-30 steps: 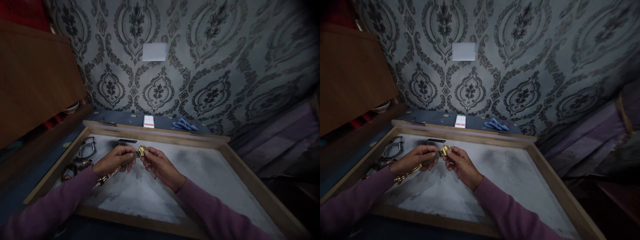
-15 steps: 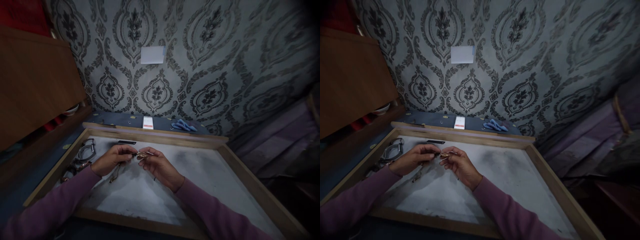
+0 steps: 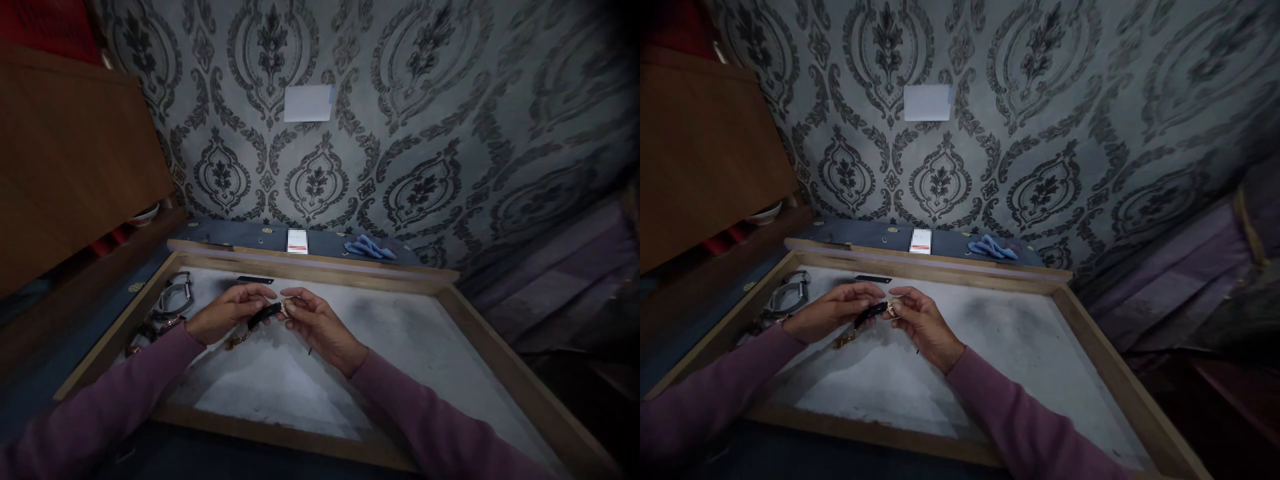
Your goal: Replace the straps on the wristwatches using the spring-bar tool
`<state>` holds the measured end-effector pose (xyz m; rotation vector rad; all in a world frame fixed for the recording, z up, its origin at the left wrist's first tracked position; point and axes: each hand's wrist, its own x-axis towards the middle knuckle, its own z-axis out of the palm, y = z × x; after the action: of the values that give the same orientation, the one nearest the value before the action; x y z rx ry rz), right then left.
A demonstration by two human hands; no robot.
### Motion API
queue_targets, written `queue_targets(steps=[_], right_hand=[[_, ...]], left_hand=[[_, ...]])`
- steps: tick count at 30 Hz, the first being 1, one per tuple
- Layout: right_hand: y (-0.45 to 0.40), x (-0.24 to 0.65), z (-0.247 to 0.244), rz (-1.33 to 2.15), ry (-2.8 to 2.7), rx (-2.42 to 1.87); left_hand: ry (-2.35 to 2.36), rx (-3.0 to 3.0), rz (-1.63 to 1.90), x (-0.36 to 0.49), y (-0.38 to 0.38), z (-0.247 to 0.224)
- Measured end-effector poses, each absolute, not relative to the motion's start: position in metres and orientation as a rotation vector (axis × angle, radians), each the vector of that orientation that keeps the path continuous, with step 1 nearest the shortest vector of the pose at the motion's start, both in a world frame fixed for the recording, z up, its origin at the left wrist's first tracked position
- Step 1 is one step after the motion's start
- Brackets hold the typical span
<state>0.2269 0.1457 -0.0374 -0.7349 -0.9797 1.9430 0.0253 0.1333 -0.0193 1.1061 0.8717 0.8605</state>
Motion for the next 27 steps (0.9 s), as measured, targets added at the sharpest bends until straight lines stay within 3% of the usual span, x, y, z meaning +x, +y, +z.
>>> queue_targets(steps=[13, 21, 27], right_hand=[[0.147, 0.230, -0.035, 1.910, -0.980, -0.741], [0.148, 0.232, -0.032, 1.899, -0.979, -0.757], [0.149, 0.233, -0.033, 1.908, -1.001, -0.765]], left_hand=[[0.946, 1.277, 0.696, 0.013, 0.138, -0.022], [0.929, 1.478, 0.368, 0.007, 0.137, -0.020], [0.895, 1.484, 0.433, 0.001, 0.141, -0.019]])
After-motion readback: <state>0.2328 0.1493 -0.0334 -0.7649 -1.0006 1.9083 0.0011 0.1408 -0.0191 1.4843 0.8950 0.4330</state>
